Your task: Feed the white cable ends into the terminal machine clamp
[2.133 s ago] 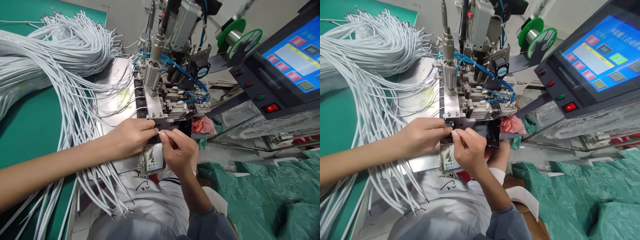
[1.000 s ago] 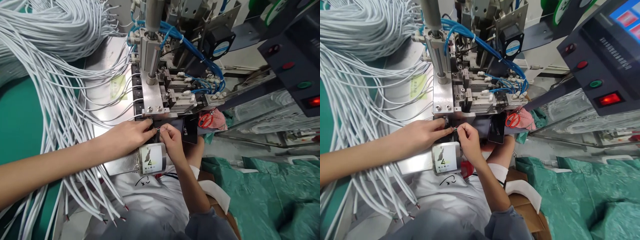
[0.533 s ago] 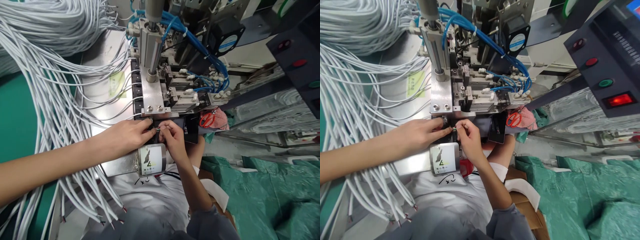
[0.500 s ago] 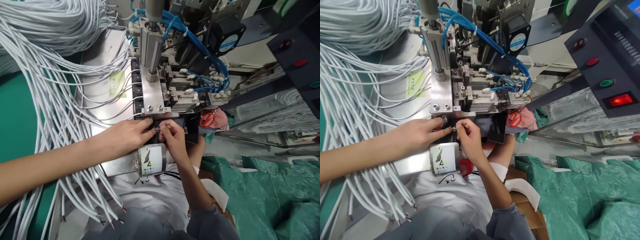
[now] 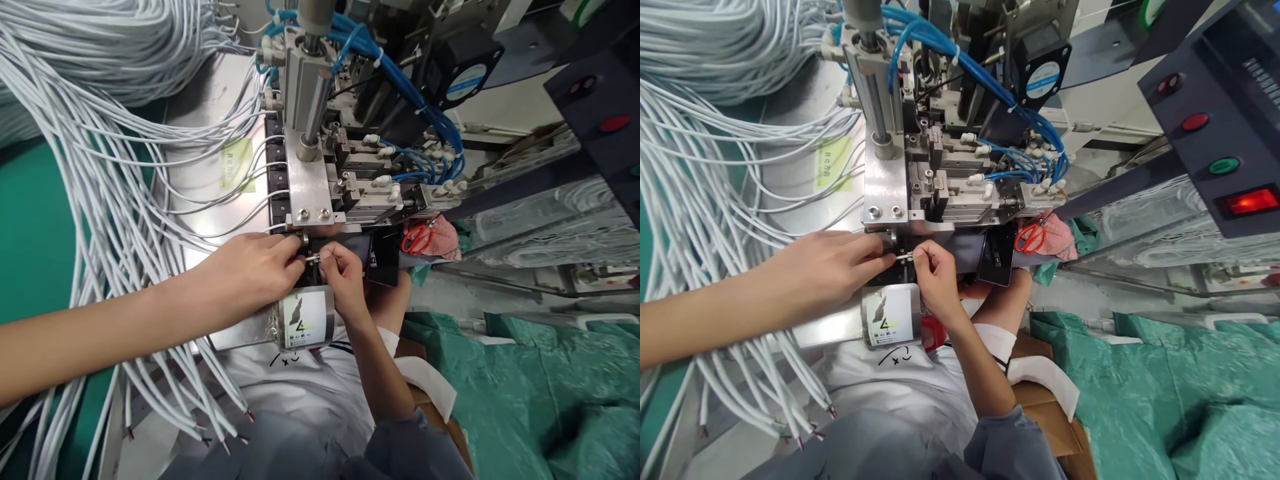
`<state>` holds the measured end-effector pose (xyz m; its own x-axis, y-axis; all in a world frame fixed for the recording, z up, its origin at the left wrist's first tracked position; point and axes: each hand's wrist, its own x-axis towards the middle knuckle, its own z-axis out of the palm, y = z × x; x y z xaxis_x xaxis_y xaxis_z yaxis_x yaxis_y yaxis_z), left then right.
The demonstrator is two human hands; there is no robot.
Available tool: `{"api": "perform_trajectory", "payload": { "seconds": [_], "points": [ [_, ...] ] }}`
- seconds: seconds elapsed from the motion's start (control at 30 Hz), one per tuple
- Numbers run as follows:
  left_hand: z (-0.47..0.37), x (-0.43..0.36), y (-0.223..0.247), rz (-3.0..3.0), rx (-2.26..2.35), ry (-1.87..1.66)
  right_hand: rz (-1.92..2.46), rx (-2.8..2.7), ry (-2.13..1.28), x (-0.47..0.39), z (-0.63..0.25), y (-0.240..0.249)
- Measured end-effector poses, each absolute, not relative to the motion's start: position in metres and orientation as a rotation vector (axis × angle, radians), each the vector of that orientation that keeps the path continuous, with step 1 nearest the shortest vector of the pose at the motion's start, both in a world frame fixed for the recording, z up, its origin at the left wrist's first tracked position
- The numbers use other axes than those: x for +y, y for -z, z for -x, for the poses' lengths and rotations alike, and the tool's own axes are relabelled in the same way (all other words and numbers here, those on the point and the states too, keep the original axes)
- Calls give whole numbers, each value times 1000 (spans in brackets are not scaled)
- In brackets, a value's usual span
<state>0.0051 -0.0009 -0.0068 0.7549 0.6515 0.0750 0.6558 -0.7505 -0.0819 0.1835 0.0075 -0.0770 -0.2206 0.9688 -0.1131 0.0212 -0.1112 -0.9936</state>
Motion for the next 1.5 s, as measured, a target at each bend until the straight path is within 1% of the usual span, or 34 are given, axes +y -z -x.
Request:
{"api": "perform_trajectory", "payload": {
  "seconds": [0.13, 0.2, 0.33, 0.37, 0.43, 0.5, 0.57, 0.7, 0.93, 1.0, 1.07, 1.17, 1.23, 1.33, 1.4, 1.5],
  "points": [
    [-6, -6, -11, 2818, -1247, -117, 1206, -1336, -1464, 10, -183, 77],
    [-6, -8, -14, 2809, -1306, -165, 1250, -1330, -1393, 8, -187, 74],
    [-2, -7, -11, 2717, -1467, -229, 1329, -1279, -945, -20, -194, 55],
    [0, -7, -10, 2688, -1517, -227, 1334, -1318, -843, -33, -194, 49],
    [3, -5, -7, 2647, -1592, -181, 1303, -1580, -728, -61, -188, 40],
    [5, -3, -6, 2630, -1624, -124, 1311, -1858, -769, -89, -176, 35],
    [6, -2, -6, 2616, -1614, -96, 1327, -2014, -897, -109, -161, 35],
    [2, -4, -15, 2606, -1536, -81, 1250, -2048, -1157, -122, -139, 42],
    [-6, -14, -21, 2756, -1230, 378, 1245, -1934, -1431, -116, -130, 43],
    [-8, -16, -18, 2762, -1222, 496, 1256, -1944, -1380, -117, -129, 42],
    [-10, -18, -15, 2816, -1192, 628, 1269, -2010, -1258, -116, -132, 38],
    [-13, -23, -13, 3033, -1086, 823, 1306, -2106, -1080, -108, -148, 28],
    [-14, -25, -12, 3219, -1055, 934, 1348, -2079, -1040, -97, -162, 19],
    [-14, -22, -9, 3372, -1202, 1054, 1404, -1838, -1010, -77, -181, 8],
    [-13, -19, -7, 3348, -1311, 1115, 1392, -1592, -966, -65, -187, 4],
    [-13, -15, -5, 3305, -1316, 1219, 1308, -1296, -991, -54, -186, 4]
  ]
}}
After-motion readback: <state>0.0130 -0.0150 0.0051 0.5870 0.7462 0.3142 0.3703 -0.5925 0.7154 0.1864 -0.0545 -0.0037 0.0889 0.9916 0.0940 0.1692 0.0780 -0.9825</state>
